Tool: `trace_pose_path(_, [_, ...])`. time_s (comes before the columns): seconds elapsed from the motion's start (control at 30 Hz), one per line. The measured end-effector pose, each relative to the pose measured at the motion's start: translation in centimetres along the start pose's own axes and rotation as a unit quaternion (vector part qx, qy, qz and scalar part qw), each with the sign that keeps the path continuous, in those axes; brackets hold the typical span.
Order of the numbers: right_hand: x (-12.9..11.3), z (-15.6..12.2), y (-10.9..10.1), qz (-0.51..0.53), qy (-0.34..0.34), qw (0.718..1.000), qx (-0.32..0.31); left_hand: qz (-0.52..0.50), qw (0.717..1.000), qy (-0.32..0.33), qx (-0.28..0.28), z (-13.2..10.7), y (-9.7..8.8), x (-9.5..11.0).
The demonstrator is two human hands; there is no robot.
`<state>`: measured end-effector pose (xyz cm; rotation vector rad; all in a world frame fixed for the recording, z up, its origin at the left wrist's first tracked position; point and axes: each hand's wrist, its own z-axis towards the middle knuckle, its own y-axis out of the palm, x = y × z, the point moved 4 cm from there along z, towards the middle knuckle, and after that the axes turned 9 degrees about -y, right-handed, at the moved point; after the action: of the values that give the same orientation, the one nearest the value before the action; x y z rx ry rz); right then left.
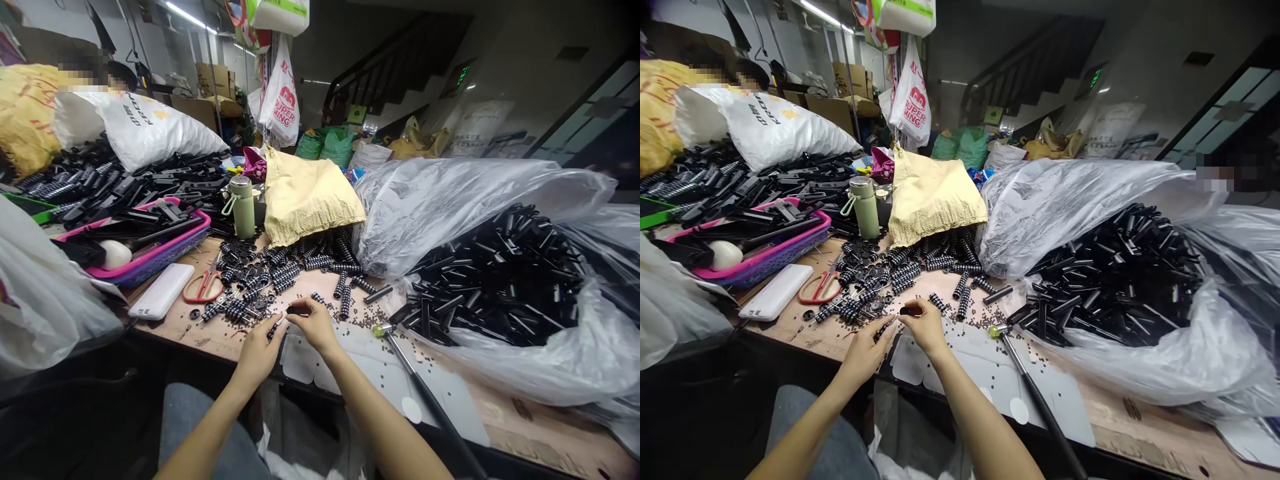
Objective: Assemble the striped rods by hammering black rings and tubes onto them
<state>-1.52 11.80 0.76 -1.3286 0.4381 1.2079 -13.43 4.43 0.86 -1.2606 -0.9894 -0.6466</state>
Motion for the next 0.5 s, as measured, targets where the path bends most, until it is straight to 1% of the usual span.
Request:
trace_pose_path(0.13, [-0.9, -1.5, -0.6, 0.136, 0.023, 0.990, 0.033, 0.003, 1.000, 0.010, -0.010, -0.4, 0.6, 0.5])
trace_pose_path(0.2, [-1.2, -2.0, -1.0, 0.159, 0.019, 0.986, 0.042, 0.009, 1.000, 0.017, -0.011, -0.6, 0.7, 0.9])
trace_pose_path(0.27, [-1.5, -2.5, -1.4, 0.154, -0.014, 0.987, 0.042, 0.015, 1.000, 0.021, -0.017, -0.8, 0.8, 1.1])
trace_pose_path(0.33, [-2.0, -2.9, -1.9, 0.138, -0.066, 0.988, 0.039, 0.012, 1.000, 0.017, -0.020, -0.9, 0.8, 1.1])
trace_pose_path(0.37, [-2.3, -3.0, -2.0, 0.132, -0.087, 0.987, 0.031, 0.008, 1.000, 0.011, -0.020, -0.9, 0.6, 1.0])
trace_pose_path(0.43, [-2.8, -3.0, -1.8, 0.136, -0.107, 0.985, -0.001, -0.003, 1.000, -0.003, -0.015, -0.9, 0.1, 0.5])
trace_pose_path(0.5, [-3.5, -2.4, -0.9, 0.157, -0.109, 0.980, -0.060, -0.018, 1.000, -0.015, -0.002, -0.9, -0.8, -0.2])
